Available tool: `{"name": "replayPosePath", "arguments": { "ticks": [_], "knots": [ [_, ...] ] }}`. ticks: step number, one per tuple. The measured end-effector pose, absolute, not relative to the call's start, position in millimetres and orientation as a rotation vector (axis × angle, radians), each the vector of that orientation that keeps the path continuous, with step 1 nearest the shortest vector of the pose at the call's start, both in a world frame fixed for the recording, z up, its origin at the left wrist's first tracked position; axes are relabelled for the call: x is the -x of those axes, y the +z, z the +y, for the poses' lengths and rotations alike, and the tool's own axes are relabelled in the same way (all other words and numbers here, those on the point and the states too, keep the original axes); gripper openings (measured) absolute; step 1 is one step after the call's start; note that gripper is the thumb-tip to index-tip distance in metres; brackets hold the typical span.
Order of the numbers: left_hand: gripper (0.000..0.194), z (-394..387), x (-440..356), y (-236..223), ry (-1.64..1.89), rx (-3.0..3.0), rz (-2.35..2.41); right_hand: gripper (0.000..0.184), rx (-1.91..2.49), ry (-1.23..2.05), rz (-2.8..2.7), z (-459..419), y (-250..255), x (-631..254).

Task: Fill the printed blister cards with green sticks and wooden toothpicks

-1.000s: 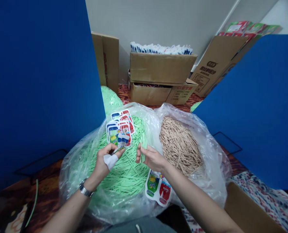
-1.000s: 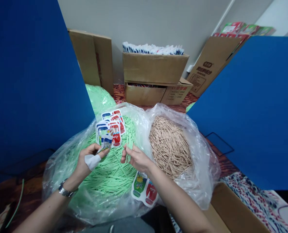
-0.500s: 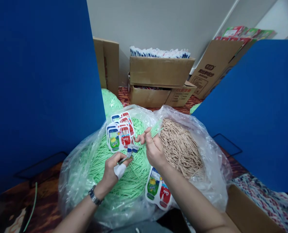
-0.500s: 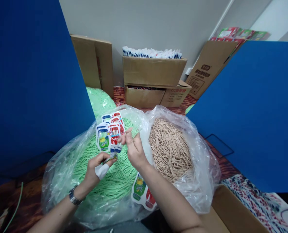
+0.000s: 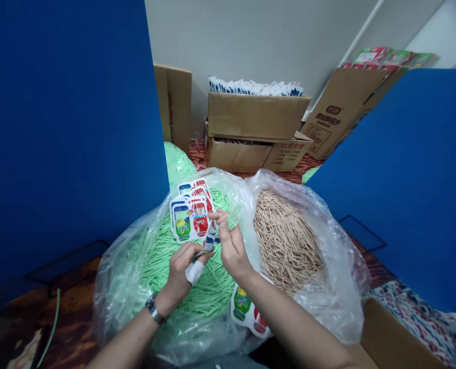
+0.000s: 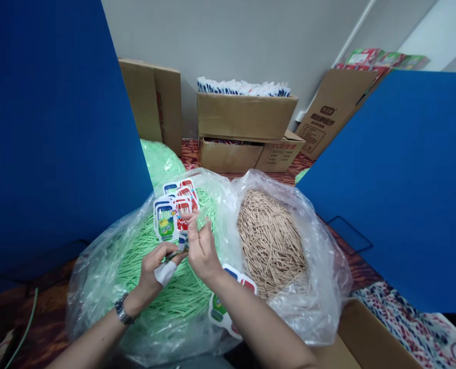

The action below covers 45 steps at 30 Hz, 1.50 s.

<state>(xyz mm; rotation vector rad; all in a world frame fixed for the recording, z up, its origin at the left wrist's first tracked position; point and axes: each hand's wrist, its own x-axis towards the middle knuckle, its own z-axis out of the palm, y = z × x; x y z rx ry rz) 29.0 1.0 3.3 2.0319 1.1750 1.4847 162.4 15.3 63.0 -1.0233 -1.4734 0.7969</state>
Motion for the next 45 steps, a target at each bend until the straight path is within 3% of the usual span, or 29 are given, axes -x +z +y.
{"name": "replayPosePath", "arguments": {
  "ticks": [3,8,14,20,23,26,30,35,38,41,45],
  "knots": [
    [0.006,3,-28,2,1.495,-1.995,1.157,0.033,1.042,0.75,-1.581,15,60,-169],
    [0.01,4,-24,-2,1.415,-1.809,1.164,0.059,0.957,0.906,-1.556,30,53,-192],
    [0.014,4,-25,-4,1.338,-1.518,1.185,0.038,0.947,1.327,-1.22,47,23,-195],
    [0.026,9,-16,-5,1.394,-1.488,1.258,0.019,0.947,1.09,-1.242,43,25,-197],
    [0.023,11,-16,-7,1.402,-1.37,1.197,0.017,0.978,1.04,-1.312,41,27,-203],
    [0.053,13,-22,-6,1.332,-1.293,1.13,0.016,1.0,1.046,-1.389,38,22,-205],
    [0.026,16,-28,-1,1.222,-1.32,1.201,0.017,1.012,1.077,-1.402,34,16,-201],
    [0.039,19,-27,-7,1.291,-1.303,1.122,0.017,1.028,1.062,-1.332,33,14,-201],
    [0.022,19,-23,-13,1.297,-1.345,1.167,0.019,1.038,1.075,-1.342,33,12,-203],
    [0.023,17,-23,-12,1.29,-1.378,1.18,0.02,1.04,1.078,-1.341,33,12,-201],
    [0.041,19,-26,-7,1.242,-1.387,1.132,0.018,1.029,1.066,-1.335,34,15,-197]
  ]
}}
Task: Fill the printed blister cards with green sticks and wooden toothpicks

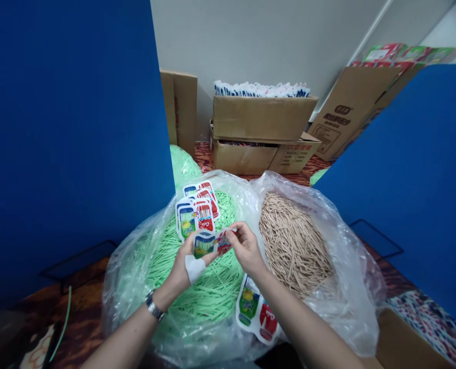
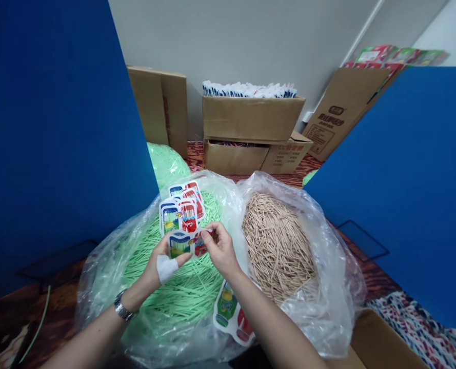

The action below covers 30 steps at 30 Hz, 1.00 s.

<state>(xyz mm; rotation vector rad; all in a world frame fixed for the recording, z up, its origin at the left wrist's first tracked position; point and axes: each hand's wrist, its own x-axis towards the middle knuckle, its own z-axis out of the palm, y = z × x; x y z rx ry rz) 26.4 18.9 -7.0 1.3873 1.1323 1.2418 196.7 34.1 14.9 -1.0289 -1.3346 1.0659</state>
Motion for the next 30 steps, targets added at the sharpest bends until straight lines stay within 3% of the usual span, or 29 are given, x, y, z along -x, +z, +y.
{"name": "replayPosePath", "arguments": {
  "ticks": [3,5,10,12,16,20,30],
  "knots": [
    [0.027,34,-23,-7,1.216,-1.412,1.168,0.028,1.054,0.979,-1.46,35,20,-203],
    [0.031,53,-15,-9,1.247,-1.453,1.254,0.04,1.129,0.844,-1.584,33,25,-217],
    [0.031,103,11,-15,1.296,-1.637,1.655,0.023,1.396,0.748,-2.148,6,29,-276],
    [0.031,113,17,-20,1.312,-1.66,1.731,0.027,1.575,0.708,-2.443,-11,17,-298],
    [0.051,114,17,-30,1.255,-1.803,1.952,0.045,2.008,0.392,-2.521,-36,-24,-326],
    [0.072,110,14,-30,1.161,-1.888,2.088,0.03,1.958,0.632,-2.337,-37,-49,-339],
    [0.065,100,20,-26,1.211,-2.032,1.934,0.017,1.7,0.854,-2.113,-24,-60,-351]
  ]
}}
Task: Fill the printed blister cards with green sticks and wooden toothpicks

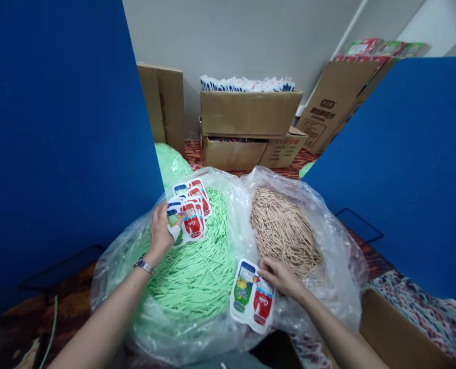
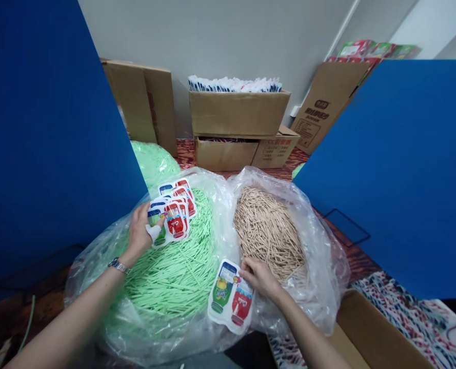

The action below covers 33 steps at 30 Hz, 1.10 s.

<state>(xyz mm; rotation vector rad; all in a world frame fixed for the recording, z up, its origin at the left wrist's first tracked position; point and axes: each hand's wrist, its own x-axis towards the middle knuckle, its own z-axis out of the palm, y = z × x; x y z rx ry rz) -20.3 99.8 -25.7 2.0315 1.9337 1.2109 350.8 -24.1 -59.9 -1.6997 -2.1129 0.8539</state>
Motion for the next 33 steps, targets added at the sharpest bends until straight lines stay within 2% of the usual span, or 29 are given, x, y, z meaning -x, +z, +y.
{"name": "replayPosePath", "arguments": {
  "ticks": [7,12,17,20,22,26,33],
  "knots": [
    [0.061,70,-1,-20,1.235,-2.161,1.725,0.022,1.789,0.778,-2.147,-27,-38,-351],
    [0.05,40,-30,-13,1.267,-2.23,1.482,0.036,1.787,0.768,-2.209,-25,-49,-352],
    [0.044,18,-47,-14,1.204,-2.252,1.328,0.014,1.755,0.827,-2.142,-22,-58,-352],
    [0.042,7,-54,-17,1.175,-2.232,1.256,0.012,1.727,0.847,-2.131,-23,-56,-354],
    [0.04,-2,-60,-21,1.141,-2.236,1.178,0.017,1.7,0.833,-2.168,-26,-57,-355],
    [0.03,-21,-72,-31,1.027,-2.315,0.922,0.043,1.714,0.745,-2.271,-31,-65,-358],
    [0.023,-40,-87,-39,0.896,-2.373,0.739,0.025,1.704,0.704,-2.178,-32,-74,-359]
  ]
}}
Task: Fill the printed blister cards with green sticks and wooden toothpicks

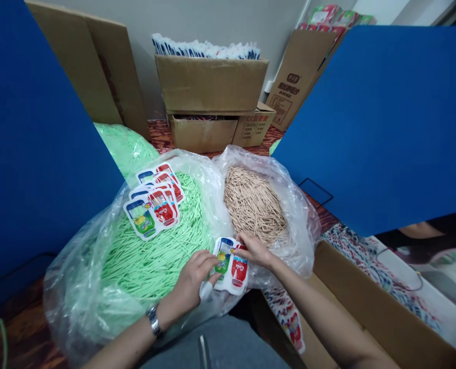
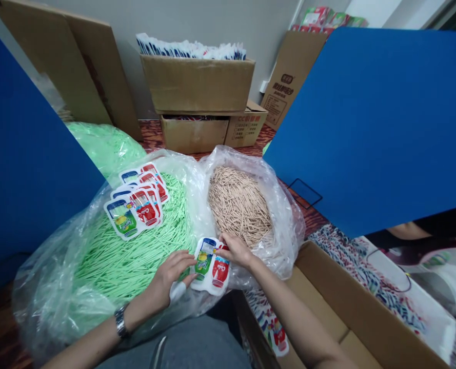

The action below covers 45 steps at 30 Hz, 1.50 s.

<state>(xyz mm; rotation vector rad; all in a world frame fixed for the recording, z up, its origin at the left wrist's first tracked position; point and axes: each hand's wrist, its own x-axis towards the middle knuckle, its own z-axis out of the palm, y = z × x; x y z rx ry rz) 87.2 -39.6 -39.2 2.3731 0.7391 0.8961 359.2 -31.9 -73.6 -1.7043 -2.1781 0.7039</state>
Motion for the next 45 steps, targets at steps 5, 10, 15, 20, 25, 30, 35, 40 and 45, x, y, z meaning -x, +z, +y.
{"name": "replayPosePath", "arguments": {
  "ticks": [5,10,15,20,25,30,35,40,45],
  "knots": [
    [0.02,-47,-92,-38,0.756,-2.476,0.676,0.015,1.687,0.623,-2.162,-33,-73,-358],
    [0.03,-52,-95,-42,0.742,-2.441,0.689,0.017,1.684,0.454,-2.17,-35,-59,-353],
    [0.067,-50,-98,-44,0.847,-2.216,0.952,0.017,1.665,0.569,-2.113,-39,-18,-338],
    [0.098,-39,-100,-41,0.858,-2.0,1.024,0.017,1.47,0.801,-2.014,-46,22,-308],
    [0.1,-35,-109,-29,0.747,-1.253,0.9,0.021,1.222,1.056,-1.732,-49,27,-280],
    [0.043,-32,-103,-19,0.542,-1.047,0.871,0.029,1.258,1.043,-1.522,-41,16,-277],
    [0.034,-26,-97,-14,0.482,-1.241,0.883,0.026,1.478,0.835,-1.623,-44,16,-277],
    [0.028,-27,-100,-12,0.529,-1.286,0.914,0.022,1.318,0.799,-1.792,-53,22,-280],
    [0.029,-30,-99,-22,0.527,-1.261,0.958,0.034,1.634,0.727,-1.803,-33,3,-343]
  ]
}}
